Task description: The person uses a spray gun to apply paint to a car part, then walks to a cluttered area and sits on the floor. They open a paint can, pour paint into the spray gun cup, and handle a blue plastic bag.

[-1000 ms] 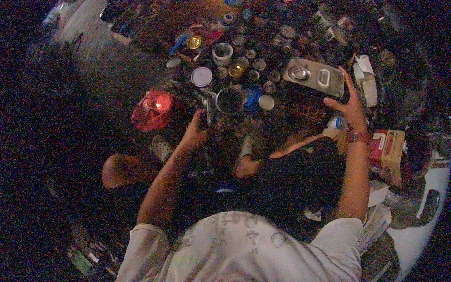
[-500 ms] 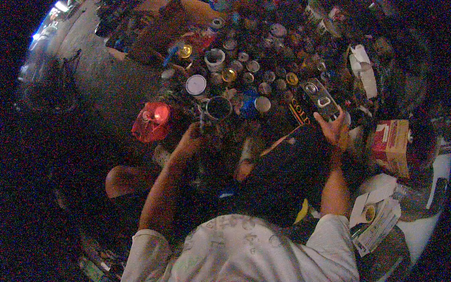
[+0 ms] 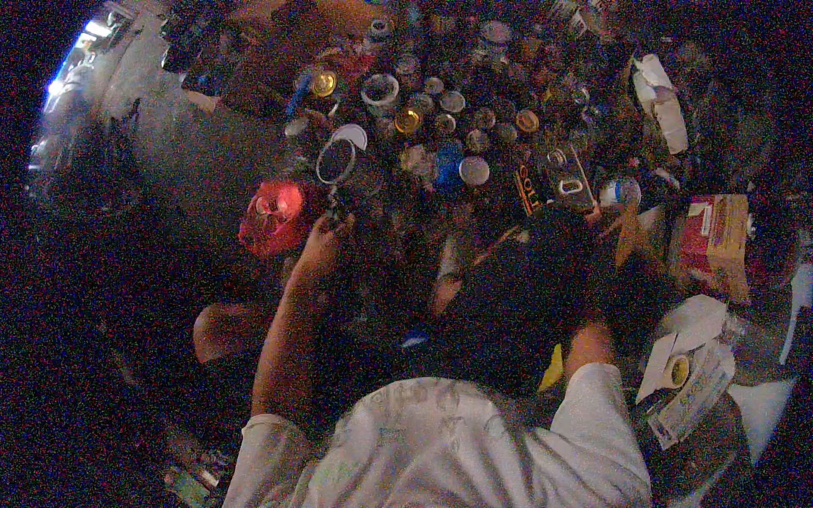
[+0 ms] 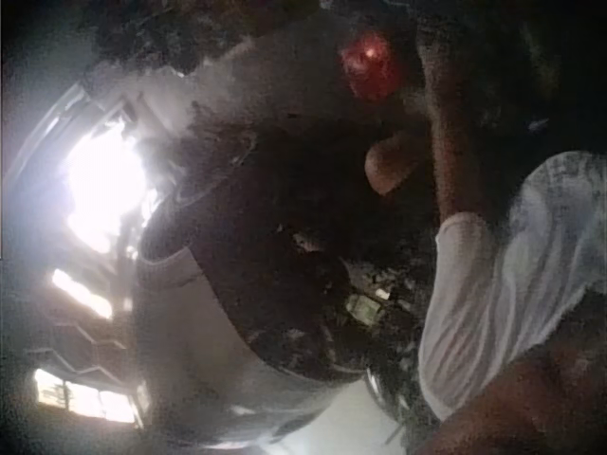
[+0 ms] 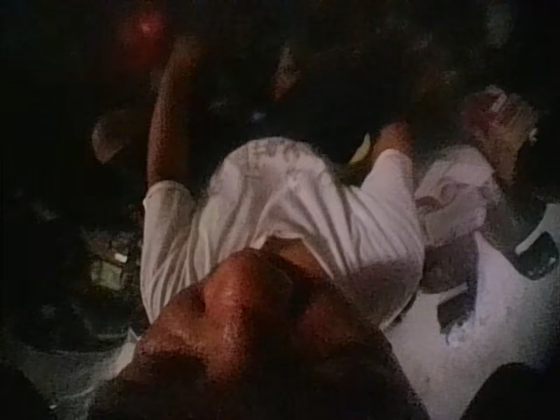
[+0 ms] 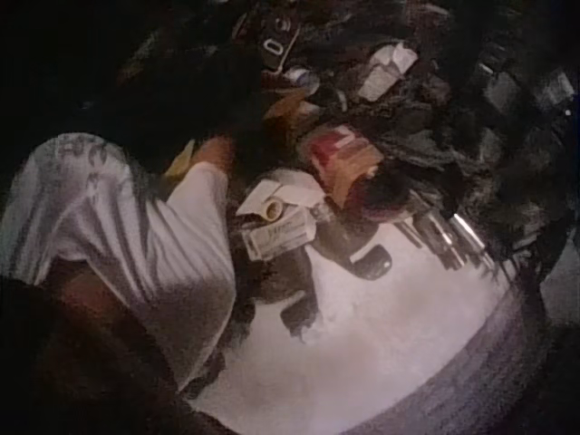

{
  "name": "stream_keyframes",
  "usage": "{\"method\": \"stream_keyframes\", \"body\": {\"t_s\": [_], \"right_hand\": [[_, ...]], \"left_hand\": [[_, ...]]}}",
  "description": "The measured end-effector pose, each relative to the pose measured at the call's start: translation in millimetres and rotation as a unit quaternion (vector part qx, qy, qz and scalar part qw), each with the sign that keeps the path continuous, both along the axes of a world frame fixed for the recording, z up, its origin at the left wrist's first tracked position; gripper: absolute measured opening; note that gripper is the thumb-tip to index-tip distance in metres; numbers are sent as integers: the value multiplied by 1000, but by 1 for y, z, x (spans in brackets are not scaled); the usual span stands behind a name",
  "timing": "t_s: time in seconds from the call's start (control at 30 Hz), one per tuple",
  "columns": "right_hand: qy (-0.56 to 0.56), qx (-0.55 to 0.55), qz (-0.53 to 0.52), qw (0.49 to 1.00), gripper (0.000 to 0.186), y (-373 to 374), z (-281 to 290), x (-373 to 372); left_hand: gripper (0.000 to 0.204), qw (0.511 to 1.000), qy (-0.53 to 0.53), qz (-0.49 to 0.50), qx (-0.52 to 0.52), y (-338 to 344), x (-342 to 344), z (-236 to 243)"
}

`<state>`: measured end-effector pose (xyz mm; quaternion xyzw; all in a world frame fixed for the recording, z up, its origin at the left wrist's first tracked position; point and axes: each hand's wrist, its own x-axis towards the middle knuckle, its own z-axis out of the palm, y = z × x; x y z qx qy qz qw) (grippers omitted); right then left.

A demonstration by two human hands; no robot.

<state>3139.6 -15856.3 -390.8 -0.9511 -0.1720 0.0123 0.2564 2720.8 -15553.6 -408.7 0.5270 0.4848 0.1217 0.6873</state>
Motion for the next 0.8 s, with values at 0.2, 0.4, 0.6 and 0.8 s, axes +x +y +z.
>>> {"method": "stream_keyframes", "body": {"t_s": [0.2, 0.4, 0.6, 0.8], "right_hand": [[26, 49, 7, 998, 72, -7, 1, -6], [61, 117, 43, 990, 65, 20, 14, 14], [101, 235, 83, 963, 58, 11, 14, 41], [199, 445, 134, 863, 48, 80, 119, 15]], "left_hand": [[43, 999, 46, 9, 26, 14, 3, 4], [45, 999, -34, 36, 17, 27, 9, -6], [41, 998, -3, 63, -7, 29, 13, -17], [52, 997, 19, 80, -15, 29, 5, -23]]}}
